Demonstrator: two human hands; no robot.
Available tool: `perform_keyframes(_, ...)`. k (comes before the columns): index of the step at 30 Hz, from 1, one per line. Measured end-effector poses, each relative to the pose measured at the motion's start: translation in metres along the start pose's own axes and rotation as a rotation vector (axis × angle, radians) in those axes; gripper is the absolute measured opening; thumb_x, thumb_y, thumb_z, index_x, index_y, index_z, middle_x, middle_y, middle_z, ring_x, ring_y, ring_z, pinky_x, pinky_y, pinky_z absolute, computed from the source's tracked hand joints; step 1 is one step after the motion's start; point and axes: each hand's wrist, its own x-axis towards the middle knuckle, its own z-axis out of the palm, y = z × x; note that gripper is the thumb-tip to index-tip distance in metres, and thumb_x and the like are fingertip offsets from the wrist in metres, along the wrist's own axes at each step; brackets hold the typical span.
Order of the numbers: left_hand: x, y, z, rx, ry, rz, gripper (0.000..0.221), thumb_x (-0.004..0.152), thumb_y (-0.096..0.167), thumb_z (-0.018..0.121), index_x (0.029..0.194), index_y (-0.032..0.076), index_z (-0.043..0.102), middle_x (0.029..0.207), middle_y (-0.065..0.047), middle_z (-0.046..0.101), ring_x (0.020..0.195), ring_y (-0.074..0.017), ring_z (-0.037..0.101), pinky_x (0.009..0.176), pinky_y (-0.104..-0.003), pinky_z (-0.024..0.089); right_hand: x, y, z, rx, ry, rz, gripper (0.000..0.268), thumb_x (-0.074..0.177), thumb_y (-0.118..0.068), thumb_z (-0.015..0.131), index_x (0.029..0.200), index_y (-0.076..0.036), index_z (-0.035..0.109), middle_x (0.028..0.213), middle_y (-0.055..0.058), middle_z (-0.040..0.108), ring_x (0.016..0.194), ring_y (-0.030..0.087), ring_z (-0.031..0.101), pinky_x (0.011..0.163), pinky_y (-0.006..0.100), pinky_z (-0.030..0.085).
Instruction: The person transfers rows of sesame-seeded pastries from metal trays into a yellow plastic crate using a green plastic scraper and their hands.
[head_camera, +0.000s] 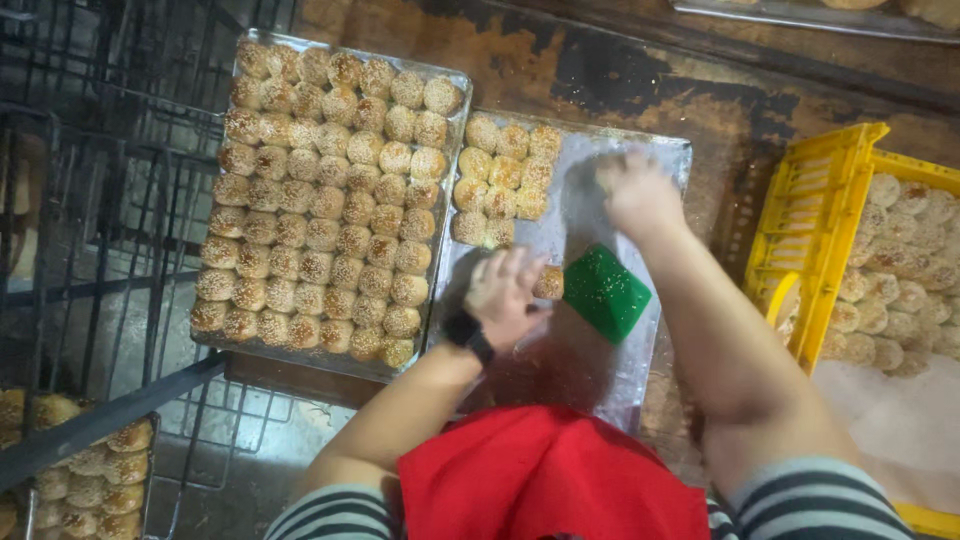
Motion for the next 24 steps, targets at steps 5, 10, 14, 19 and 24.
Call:
perform_keyframes(5,-0.017,-0.009,-0.051,-0.058,-0.160,-0.166,0.079,0.070,0.037,0.083,0.138,0.010,0.053,0.133,-0.018,0.053,0.124,-0.0386,0.050,0.104,-0.053,0.039,-0.088,-0.057,-0.012,0.160,-0.259,-0.095,0.055,0.079,-0.005,0.062,0.128,-0.029,0.070,0.138,0.018,0.054,0.116,0.039,0.060,0.093,0.049,0.054)
perform_keyframes(10,-0.022,0.005,-0.034,0.000,-0.160,-0.130,0.064,0.074,0.027,0.080,0.131,0.008,0.060,0.125,-0.015,0.062,0.114,-0.0359,0.059,0.096,-0.048,0.047,-0.119,-0.098,0.004,0.196,0.048,-0.130,0.064,0.069,-0.038,0.076,0.129,-0.018,0.070,0.136,0.027,0.052,0.114,0.049,0.058,0.089,0.055,0.051)
perform_keyframes(14,-0.019,0.009,-0.027,-0.176,-0.143,-0.309,0.034,0.073,0.023,0.080,0.103,0.009,0.076,0.100,-0.017,0.074,0.095,-0.0372,0.069,0.084,-0.046,0.056,-0.134,-0.073,0.016,0.215,0.065,-0.016,0.038,0.086,-0.022,0.071,0.124,-0.021,0.073,0.134,0.016,0.059,0.117,0.040,0.060,0.099,0.047,0.052)
perform_keyframes(19,-0.033,0.002,-0.026,-0.531,-0.120,-0.457,0.045,0.075,0.015,0.085,0.114,0.001,0.068,0.104,-0.012,0.075,0.093,-0.0214,0.073,0.084,-0.034,0.058,-0.194,0.037,-0.029,0.601,0.306,-0.051,0.060,0.056,-0.019,0.094,0.111,-0.010,0.074,0.119,0.021,0.061,0.112,0.040,0.057,0.095,0.048,0.050)
perform_keyframes(24,-0.032,0.025,-0.015,-0.918,-0.029,-0.485,0.050,0.083,0.002,0.077,0.129,-0.001,0.055,0.113,-0.009,0.072,0.101,-0.0155,0.070,0.090,-0.029,0.056,-0.329,0.224,-0.038,0.981,0.428,0.588,0.058,0.078,-0.002,0.074,0.132,-0.012,0.056,0.120,0.011,0.061,0.103,0.027,0.070,0.087,0.042,0.057)
